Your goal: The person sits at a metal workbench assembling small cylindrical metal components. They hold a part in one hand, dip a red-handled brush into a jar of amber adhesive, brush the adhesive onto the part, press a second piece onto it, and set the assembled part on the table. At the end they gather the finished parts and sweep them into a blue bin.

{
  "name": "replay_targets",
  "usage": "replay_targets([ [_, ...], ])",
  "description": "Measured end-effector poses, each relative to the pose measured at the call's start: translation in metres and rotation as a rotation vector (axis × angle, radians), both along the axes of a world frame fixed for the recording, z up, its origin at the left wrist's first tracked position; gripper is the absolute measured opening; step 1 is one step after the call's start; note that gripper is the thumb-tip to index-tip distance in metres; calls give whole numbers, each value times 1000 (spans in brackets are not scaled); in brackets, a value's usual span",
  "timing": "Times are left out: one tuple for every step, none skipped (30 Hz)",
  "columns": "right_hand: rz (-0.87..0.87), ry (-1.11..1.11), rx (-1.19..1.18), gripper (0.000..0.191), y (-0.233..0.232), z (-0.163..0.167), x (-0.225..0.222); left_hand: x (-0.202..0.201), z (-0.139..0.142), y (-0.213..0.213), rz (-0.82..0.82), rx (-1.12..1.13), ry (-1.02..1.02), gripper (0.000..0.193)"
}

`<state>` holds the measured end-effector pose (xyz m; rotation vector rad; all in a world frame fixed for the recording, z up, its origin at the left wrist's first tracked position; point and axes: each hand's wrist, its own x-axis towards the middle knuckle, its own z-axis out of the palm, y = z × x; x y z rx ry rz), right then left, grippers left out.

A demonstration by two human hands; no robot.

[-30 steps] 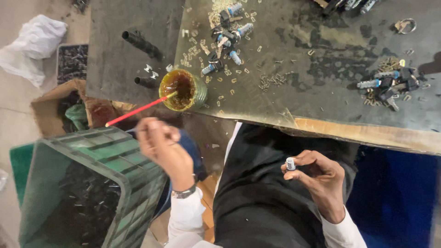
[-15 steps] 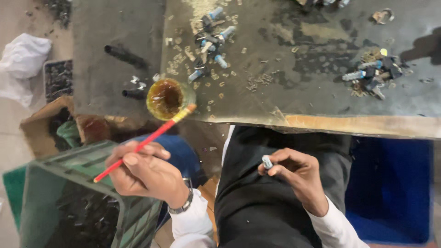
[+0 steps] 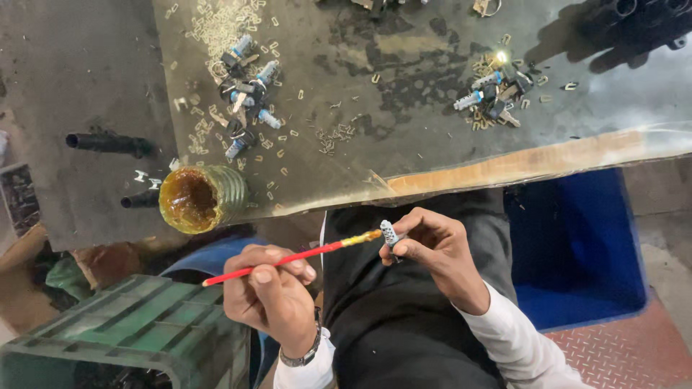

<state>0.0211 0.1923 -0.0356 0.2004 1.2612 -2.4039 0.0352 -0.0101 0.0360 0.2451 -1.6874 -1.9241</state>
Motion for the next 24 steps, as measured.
replay_targets([
  [2,10,1,13,1,0,0,0,0,1,-12,5,-3,35],
  [3,18,2,13,1,0,1,-1,0,3,-22,-1,-17,35],
  [4,26,2,13,1,0,2,-1,-1,4,-32,-6,-31,35],
  [2,21,0,13,2,0,2,-2,-1,6,-41,-11,-45,35],
  [0,19,-3,14,3,0,3,-2,-1,8,-36,-59,-53,35],
  [-2,16,-6,14,3,0,3,-4,-2,9,-31,-106,-61,35],
  [0,1,9,14,4,-1,3,-4,-2,10,-26,-154,-70,35],
  [3,-14,23,15,4,-1,3,-4,-2,11,-5,-151,-69,35],
  [5,-27,37,15,5,-2,3,-4,-2,10,14,-149,-68,35],
  [4,-25,29,15,5,-2,3,-4,-2,10,32,-147,-67,35],
  [5,-24,21,15,6,-3,3,-4,-2,9,38,-115,-42,34],
  [7,-20,13,15,6,-3,3,-4,-2,7,45,-82,-15,33],
  [6,-13,13,15,7,-3,3,-4,-2,6,53,-51,13,33],
  [6,-6,13,14,7,-4,3,-3,-2,5,37,-38,5,33],
  [7,2,14,14,7,-4,3,-3,-2,5,23,-25,-2,32],
  [11,3,14,14,7,-3,3,-3,-3,5,9,-12,-7,32],
  [15,4,14,14,7,-3,2,-2,-3,5,2,-30,-16,32],
  [19,3,12,14,7,-2,2,-2,-3,5,-5,-50,-28,32],
  [7,-1,35,14,8,0,3,-1,-3,4,-11,-71,-39,32],
  [-3,-4,55,14,9,3,4,-2,-2,0,49,-152,1,33],
  [-7,-5,70,15,11,5,5,-3,0,-6,114,-238,41,33],
  [-9,25,156,14,15,8,6,-4,2,-16,187,-327,84,34],
  [-8,57,239,13,22,11,9,-5,5,-29,345,-464,96,34],
  [-8,91,320,12,29,13,13,-8,9,-45,472,-521,136,34],
])
